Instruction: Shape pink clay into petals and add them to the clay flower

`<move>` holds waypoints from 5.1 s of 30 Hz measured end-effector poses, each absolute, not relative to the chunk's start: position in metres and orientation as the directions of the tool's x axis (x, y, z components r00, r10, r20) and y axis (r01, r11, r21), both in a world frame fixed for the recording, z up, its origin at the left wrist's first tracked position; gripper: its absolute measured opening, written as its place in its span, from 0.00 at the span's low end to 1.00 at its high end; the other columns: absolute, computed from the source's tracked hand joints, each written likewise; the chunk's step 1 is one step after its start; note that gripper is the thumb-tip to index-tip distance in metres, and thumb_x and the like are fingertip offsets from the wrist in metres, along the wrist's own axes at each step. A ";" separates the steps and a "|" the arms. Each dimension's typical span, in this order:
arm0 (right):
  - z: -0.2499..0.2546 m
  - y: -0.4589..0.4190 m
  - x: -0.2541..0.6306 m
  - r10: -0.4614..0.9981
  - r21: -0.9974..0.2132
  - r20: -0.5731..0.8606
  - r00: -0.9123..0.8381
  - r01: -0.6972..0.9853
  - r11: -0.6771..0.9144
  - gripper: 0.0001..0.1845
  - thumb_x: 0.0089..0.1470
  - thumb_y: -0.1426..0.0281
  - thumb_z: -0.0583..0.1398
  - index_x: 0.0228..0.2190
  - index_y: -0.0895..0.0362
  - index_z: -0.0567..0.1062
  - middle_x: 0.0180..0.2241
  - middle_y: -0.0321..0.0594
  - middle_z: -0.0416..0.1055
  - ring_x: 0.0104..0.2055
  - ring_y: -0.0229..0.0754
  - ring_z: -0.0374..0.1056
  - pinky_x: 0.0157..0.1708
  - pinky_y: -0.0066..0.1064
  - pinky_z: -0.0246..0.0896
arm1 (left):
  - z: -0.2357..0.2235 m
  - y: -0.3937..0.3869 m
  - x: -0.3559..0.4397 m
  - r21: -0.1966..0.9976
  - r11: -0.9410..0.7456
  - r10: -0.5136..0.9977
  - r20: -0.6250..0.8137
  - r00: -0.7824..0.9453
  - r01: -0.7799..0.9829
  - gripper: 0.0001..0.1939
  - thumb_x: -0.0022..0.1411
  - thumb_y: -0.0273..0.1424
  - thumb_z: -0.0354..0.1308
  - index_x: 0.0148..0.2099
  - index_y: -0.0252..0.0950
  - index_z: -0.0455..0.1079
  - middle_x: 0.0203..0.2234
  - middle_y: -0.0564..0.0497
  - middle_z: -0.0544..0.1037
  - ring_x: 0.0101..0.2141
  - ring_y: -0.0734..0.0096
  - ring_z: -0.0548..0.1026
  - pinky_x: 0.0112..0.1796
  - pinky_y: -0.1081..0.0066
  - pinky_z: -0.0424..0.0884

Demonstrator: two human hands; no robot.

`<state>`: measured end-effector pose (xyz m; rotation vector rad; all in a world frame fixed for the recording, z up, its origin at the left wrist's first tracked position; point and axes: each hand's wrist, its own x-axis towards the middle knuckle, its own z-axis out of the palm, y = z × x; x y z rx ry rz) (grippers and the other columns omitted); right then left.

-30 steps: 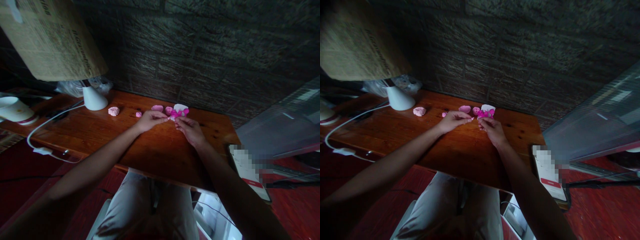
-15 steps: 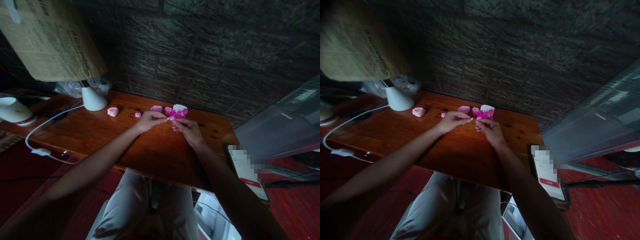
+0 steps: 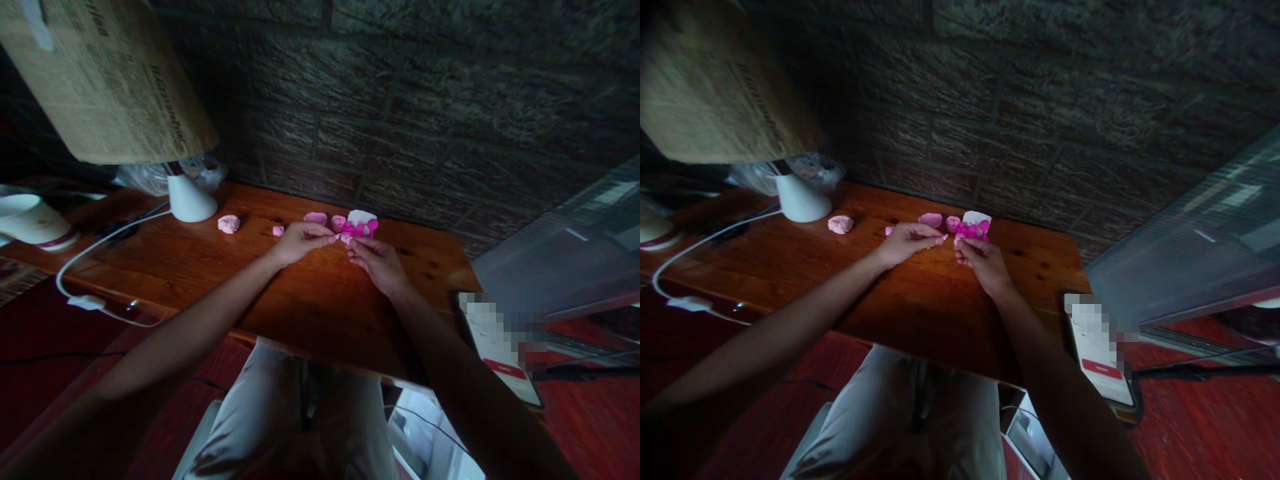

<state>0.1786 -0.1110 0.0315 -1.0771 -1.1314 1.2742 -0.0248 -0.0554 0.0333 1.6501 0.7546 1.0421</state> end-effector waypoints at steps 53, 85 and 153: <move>0.031 -0.112 0.173 0.998 -0.994 0.059 0.021 -0.089 0.061 0.20 0.39 0.53 0.73 0.31 0.53 0.83 0.30 0.37 0.77 0.31 0.37 0.70 0.33 0.31 0.69 | 0.032 -0.060 -0.023 0.988 -0.153 0.833 0.146 0.533 -0.031 0.21 0.52 0.41 0.71 0.44 0.32 0.80 0.36 0.47 0.83 0.27 0.76 0.72 0.26 0.76 0.62; 0.032 -0.114 0.169 0.991 -0.992 0.127 0.039 0.008 0.126 0.20 0.45 0.53 0.70 0.35 0.54 0.83 0.30 0.37 0.79 0.29 0.37 0.72 0.29 0.29 0.67 | 0.034 -0.064 -0.017 0.981 -0.188 0.833 0.181 0.523 -0.040 0.19 0.53 0.40 0.71 0.43 0.33 0.81 0.37 0.46 0.84 0.29 0.75 0.74 0.27 0.75 0.64; 0.031 -0.111 0.174 0.986 -0.984 0.168 -0.007 -0.062 0.168 0.15 0.44 0.61 0.72 0.37 0.50 0.83 0.34 0.37 0.81 0.33 0.39 0.74 0.40 0.37 0.72 | 0.033 -0.061 -0.018 0.989 -0.138 0.864 0.143 0.483 -0.046 0.18 0.50 0.39 0.72 0.41 0.34 0.82 0.32 0.48 0.82 0.28 0.75 0.71 0.27 0.75 0.62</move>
